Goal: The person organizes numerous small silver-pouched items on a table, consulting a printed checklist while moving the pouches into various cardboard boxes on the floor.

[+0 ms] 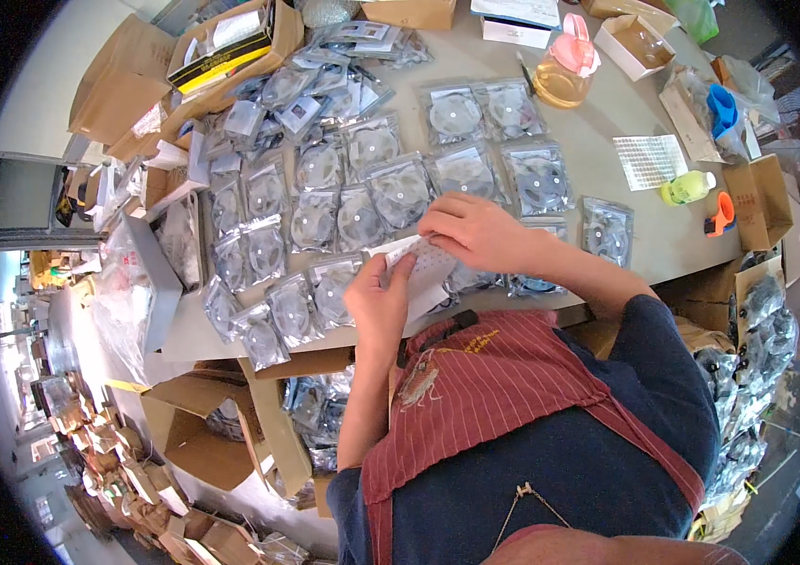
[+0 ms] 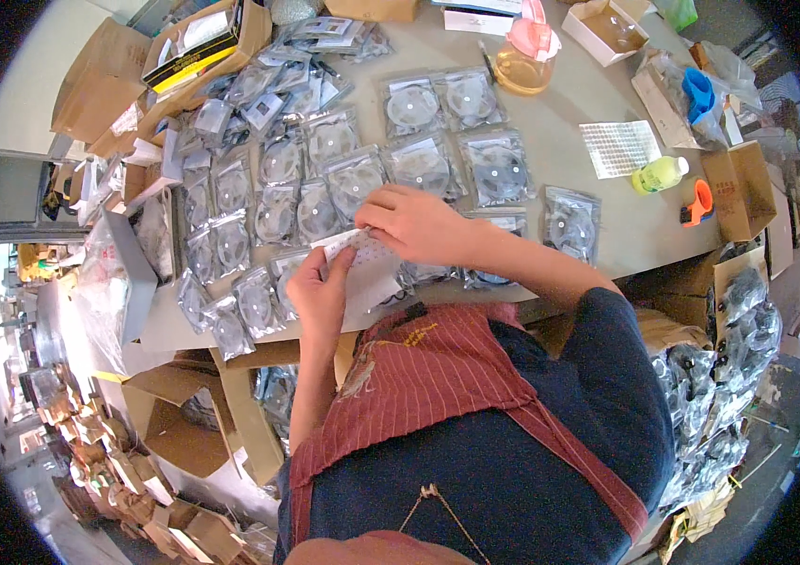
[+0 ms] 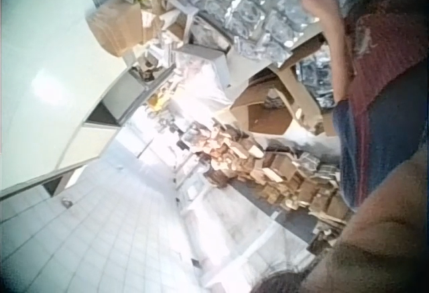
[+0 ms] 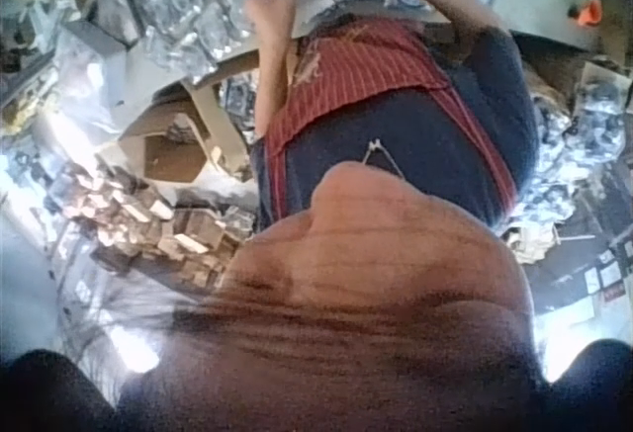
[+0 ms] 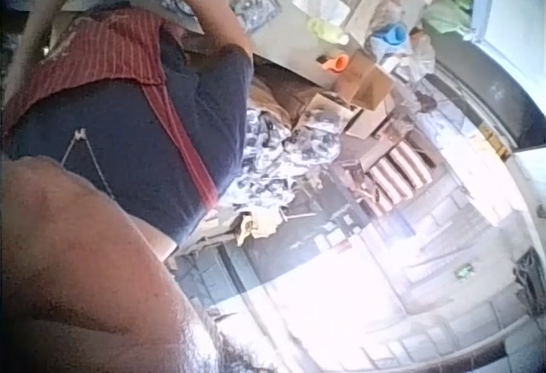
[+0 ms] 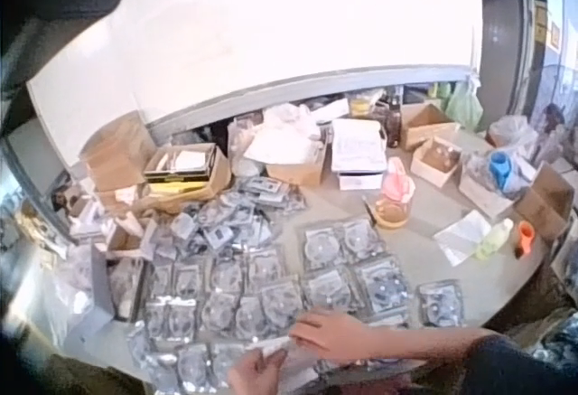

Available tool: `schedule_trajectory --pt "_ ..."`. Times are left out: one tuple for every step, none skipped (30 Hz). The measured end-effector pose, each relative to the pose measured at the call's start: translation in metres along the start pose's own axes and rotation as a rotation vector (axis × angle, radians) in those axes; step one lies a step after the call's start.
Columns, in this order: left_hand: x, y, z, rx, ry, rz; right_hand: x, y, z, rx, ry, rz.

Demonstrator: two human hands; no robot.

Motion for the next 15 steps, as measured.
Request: schedule_trajectory --pt "0.000 0.000 0.001 0.009 0.021 -0.004 -0.002 -0.003 0.001 0.013 -0.015 -0.012" --pt "-0.001 0.001 0.003 0.017 0.042 -0.008 -0.004 -0.005 0.001 0.025 -0.030 -0.025" --pt "-0.002 0.000 0.005 0.027 0.062 -0.012 -0.006 -0.008 0.002 0.038 -0.045 -0.037" --pt "0.002 -0.002 0.007 0.002 0.028 -0.076 -0.006 -0.009 0.002 0.026 -0.040 -0.061" --pt "0.004 -0.002 0.009 0.001 0.031 -0.083 -0.005 -0.010 0.003 0.013 -0.035 -0.084" --pt "0.007 -0.001 0.011 0.002 0.034 -0.091 -0.005 -0.012 0.004 0.000 -0.032 -0.109" --pt "0.009 -0.003 0.014 0.007 0.036 -0.101 -0.005 -0.012 0.005 0.004 -0.028 -0.135" --pt "0.014 -0.003 0.017 0.026 0.044 -0.119 -0.006 -0.012 0.005 0.007 -0.024 -0.162" --pt "0.024 -0.003 0.022 0.040 0.046 -0.171 -0.006 -0.012 0.006 0.010 -0.021 -0.190" --pt "0.036 -0.006 0.027 0.056 0.045 -0.225 -0.006 -0.012 0.005 0.013 0.018 -0.203" --pt "0.042 -0.008 0.032 0.073 0.045 -0.281 -0.007 -0.011 0.005 0.017 0.055 -0.219" --pt "0.048 -0.010 0.037 0.114 0.115 -0.398 -0.009 -0.011 0.004 0.021 0.093 -0.234" --pt "0.050 -0.011 0.041 0.112 0.157 -0.462 -0.014 -0.012 0.002 0.083 0.132 -0.235" --pt "0.052 -0.012 0.045 0.109 0.200 -0.525 -0.021 -0.014 0.000 0.147 0.172 -0.234" --pt "0.054 -0.013 0.048 0.105 0.245 -0.588 -0.028 -0.014 -0.002 0.211 0.212 -0.231"
Point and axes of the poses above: each hand's wrist, its own z-axis towards the middle knuckle, its own y-axis out of the back of the hand, x = y × z, the point moved 4 cm from there along z, towards the middle knuckle, and after that the axes turned 8 degrees about x, right-handed, at the moved point
